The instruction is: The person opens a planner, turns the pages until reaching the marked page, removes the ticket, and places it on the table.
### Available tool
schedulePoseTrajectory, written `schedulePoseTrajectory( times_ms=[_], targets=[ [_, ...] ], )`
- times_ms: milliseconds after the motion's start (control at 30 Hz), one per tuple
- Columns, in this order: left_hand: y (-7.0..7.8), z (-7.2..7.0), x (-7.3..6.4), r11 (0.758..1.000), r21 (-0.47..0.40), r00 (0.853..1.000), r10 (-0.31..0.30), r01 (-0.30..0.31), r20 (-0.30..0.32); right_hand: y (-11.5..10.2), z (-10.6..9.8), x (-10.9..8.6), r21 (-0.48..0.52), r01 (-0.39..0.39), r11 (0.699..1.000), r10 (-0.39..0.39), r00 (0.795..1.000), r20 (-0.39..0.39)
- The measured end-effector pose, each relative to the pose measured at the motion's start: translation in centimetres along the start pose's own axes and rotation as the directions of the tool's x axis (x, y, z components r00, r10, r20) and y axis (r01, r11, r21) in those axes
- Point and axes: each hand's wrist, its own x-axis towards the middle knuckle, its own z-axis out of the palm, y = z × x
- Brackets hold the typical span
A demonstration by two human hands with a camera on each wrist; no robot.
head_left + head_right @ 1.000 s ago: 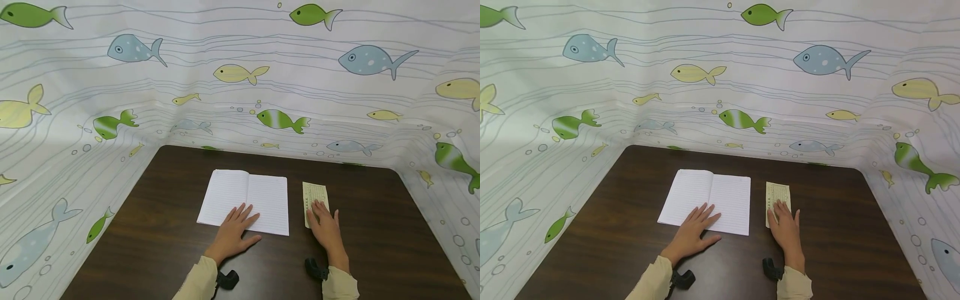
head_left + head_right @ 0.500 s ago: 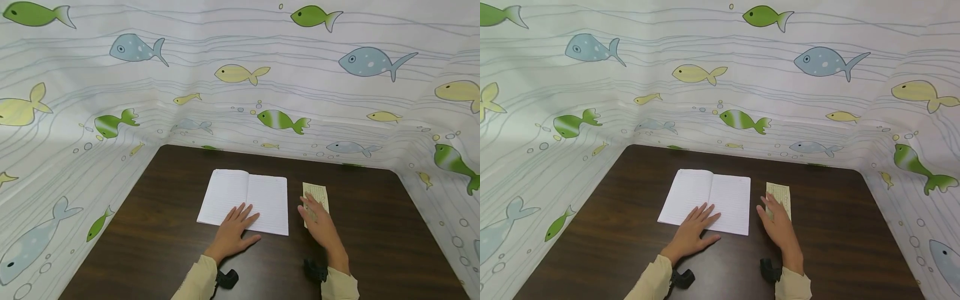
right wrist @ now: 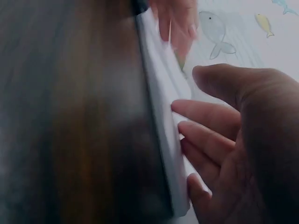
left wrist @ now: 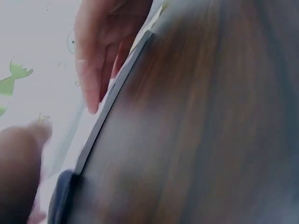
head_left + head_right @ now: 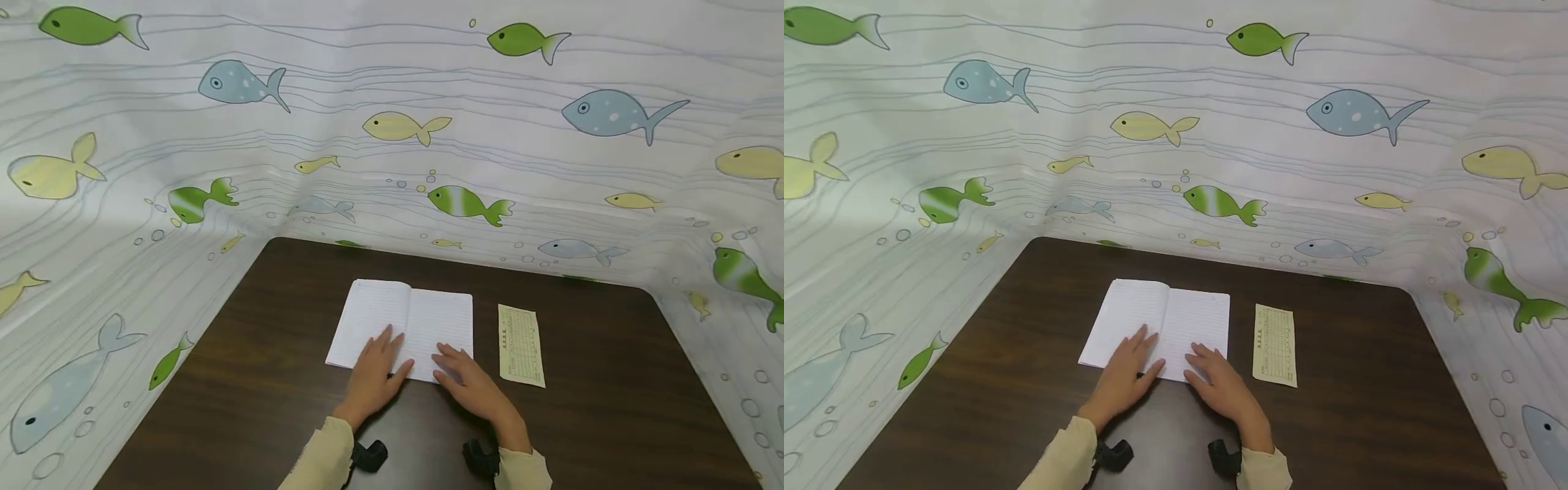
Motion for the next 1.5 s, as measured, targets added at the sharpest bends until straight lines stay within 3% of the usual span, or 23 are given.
schedulePoseTrajectory(
  times_ms=[67, 133, 200, 267, 367, 533, 733, 933, 1067, 1167, 1267, 1500],
  targets=[
    [-0.1, -0.9, -0.2, 0.989, -0.023, 0.985, -0.149, 0.148, -0.082, 0.0, 0.3, -0.2, -0.018, 0.003, 1.0, -0.004, 1.0, -0.029],
    [-0.4, -2.3, -0.6, 0.954, -0.058, 0.946, -0.3, 0.295, -0.121, 0.0, 0.7, -0.3, -0.053, 0.003, 0.999, -0.005, 0.999, -0.049],
    [-0.7, -3.6, -1.0, 0.908, -0.095, 0.901, -0.417, 0.408, -0.12, -0.1, 1.0, -0.4, -0.08, -0.008, 0.997, 0.003, 0.998, -0.065],
    [-0.9, -4.9, -1.4, 0.862, -0.139, 0.861, -0.501, 0.488, -0.083, -0.2, 1.2, -0.6, -0.094, -0.021, 0.995, 0.014, 0.997, -0.074],
    [-1.3, -6.4, -1.6, 0.813, -0.204, 0.824, -0.564, 0.546, -0.044, -0.2, 1.3, -0.7, -0.083, -0.025, 0.996, 0.019, 0.997, -0.072],
    [-2.2, -8.1, -1.3, 0.74, -0.327, 0.787, -0.616, 0.587, 0.017, -0.1, 1.2, -0.7, -0.057, -0.01, 0.998, 0.006, 0.998, -0.063],
    [-3.2, -9.1, -1.0, 0.634, -0.441, 0.74, -0.664, 0.635, 0.111, 0.1, 1.0, -0.6, -0.045, -0.02, 0.999, 0.018, 0.998, -0.064],
    [-4.2, -9.7, -1.0, 0.484, -0.593, 0.699, -0.688, 0.643, 0.196, 0.2, 0.9, -0.6, -0.028, -0.03, 0.999, 0.028, 0.998, -0.064],
    [-4.7, -10.1, -0.9, 0.387, -0.669, 0.685, -0.682, 0.635, 0.255, 0.3, 0.9, -0.6, -0.026, -0.036, 0.999, 0.034, 0.997, -0.068],
    [-4.9, -10.2, -0.6, 0.325, -0.704, 0.684, -0.661, 0.632, 0.31, 0.4, 0.8, -0.6, -0.017, -0.04, 0.999, 0.038, 0.996, -0.075],
    [-4.9, -10.1, -0.3, 0.297, -0.707, 0.683, -0.641, 0.641, 0.35, 0.4, 0.8, -0.5, -0.006, -0.04, 0.999, 0.039, 0.996, -0.078],
    [-5.3, -10.0, 0.3, 0.288, -0.675, 0.657, -0.648, 0.68, 0.385, 0.7, 0.8, -0.4, -0.002, -0.037, 0.999, 0.037, 0.995, -0.091]
  ],
)
